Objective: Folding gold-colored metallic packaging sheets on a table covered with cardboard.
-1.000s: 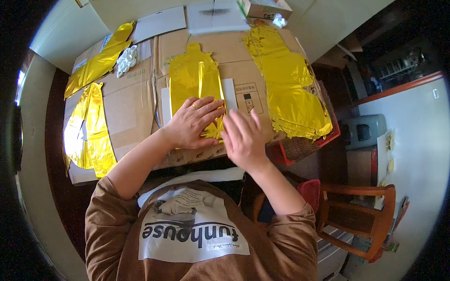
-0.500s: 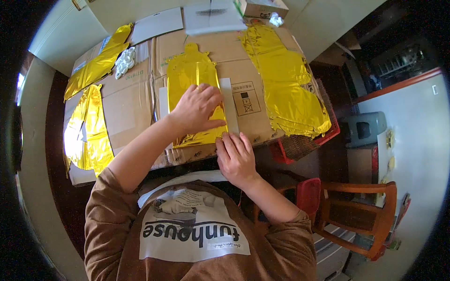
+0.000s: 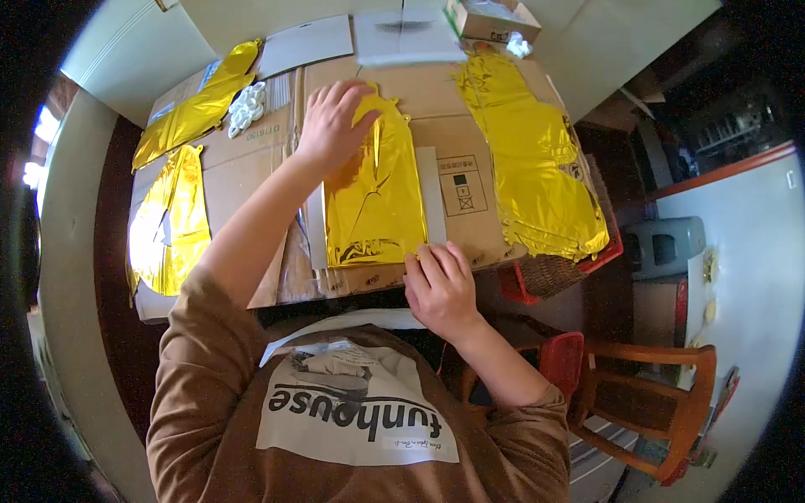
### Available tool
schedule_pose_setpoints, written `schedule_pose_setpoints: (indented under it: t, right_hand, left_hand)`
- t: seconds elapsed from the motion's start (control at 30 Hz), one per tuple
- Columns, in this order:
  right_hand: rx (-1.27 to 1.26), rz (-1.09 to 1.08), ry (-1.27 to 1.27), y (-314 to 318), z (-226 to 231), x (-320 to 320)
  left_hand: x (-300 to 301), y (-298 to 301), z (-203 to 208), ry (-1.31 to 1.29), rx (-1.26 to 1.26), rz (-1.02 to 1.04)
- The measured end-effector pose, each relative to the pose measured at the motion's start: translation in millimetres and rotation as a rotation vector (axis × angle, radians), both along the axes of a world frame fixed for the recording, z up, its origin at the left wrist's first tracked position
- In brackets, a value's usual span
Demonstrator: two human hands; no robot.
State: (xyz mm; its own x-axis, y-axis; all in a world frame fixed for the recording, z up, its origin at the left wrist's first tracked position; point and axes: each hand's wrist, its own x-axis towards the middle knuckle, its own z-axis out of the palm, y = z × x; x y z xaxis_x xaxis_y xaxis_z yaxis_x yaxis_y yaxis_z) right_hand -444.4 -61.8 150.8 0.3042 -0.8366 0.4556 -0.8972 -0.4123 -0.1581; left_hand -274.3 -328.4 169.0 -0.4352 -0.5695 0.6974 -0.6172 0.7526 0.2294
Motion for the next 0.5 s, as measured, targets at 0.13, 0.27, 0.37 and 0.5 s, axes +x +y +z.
schedule_pose_setpoints:
  t: [0.13,0.27,0.37,0.5]
  right_hand:
    - [-0.011,0.009,0.042,-0.3,0.6,-1.7]
    - [-0.011,0.034,0.062,-0.9,-0.4,-2.1]
    - [-0.017,0.045,0.089,-0.7,2.0,-1.9]
    - [-0.033,0.036,0.107,-1.9,1.0,-1.5]
  left_hand:
    - [42.5,102.2,-8.6,-0.195,0.020,-0.407]
    - [79.0,118.3,-13.9,-0.286,0.175,-0.377]
    - [97.4,76.8,-11.6,-0.273,0.193,-0.363]
    - [103.1,40.2,-4.7,-0.332,0.173,-0.338]
